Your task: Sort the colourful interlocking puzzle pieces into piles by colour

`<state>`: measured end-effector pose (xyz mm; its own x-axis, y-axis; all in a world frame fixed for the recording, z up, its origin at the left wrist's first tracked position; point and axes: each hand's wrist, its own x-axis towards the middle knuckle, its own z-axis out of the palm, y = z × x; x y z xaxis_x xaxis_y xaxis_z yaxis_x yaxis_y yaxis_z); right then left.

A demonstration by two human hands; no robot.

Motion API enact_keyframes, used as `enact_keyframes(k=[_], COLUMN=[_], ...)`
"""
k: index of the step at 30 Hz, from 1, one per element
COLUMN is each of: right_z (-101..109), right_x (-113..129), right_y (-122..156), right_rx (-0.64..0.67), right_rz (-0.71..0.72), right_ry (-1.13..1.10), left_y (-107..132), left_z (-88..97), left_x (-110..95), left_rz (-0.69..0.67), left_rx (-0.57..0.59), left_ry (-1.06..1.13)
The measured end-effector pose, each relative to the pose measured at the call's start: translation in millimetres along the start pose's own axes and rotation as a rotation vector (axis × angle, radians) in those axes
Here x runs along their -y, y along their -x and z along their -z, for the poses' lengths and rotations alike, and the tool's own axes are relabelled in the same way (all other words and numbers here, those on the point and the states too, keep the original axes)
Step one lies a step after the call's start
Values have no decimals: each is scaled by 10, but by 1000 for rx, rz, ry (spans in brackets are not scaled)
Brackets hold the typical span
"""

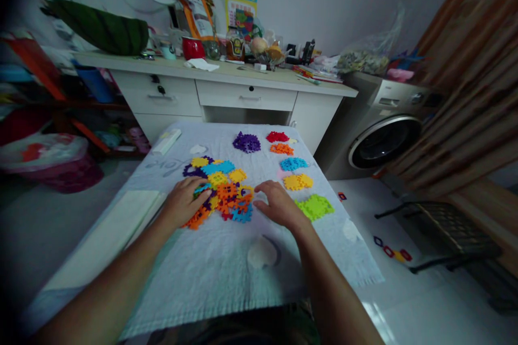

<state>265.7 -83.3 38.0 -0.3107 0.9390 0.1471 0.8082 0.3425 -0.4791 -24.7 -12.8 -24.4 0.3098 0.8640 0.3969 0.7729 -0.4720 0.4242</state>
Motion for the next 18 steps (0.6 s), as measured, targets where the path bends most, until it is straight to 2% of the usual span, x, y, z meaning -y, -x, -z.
enact_keyframes(k=[3,7,14,18], right_z=[-239,-394,-381,-238], right_x=[164,155,146,173], right_y=[-132,-194,-191,-223], right_rx=[30,37,18,71], right_rz=[42,46,-11,-55], right_ry=[17,57,30,-37], left_y=[4,-2,-4,5], left_z=[1,6,-1,-20], left_x=[-12,-27,-39,-31], left_rz=[9,8,-8,-5], left_rx=[0,-7,-36,-42], left_ry=[5,51,123,154])
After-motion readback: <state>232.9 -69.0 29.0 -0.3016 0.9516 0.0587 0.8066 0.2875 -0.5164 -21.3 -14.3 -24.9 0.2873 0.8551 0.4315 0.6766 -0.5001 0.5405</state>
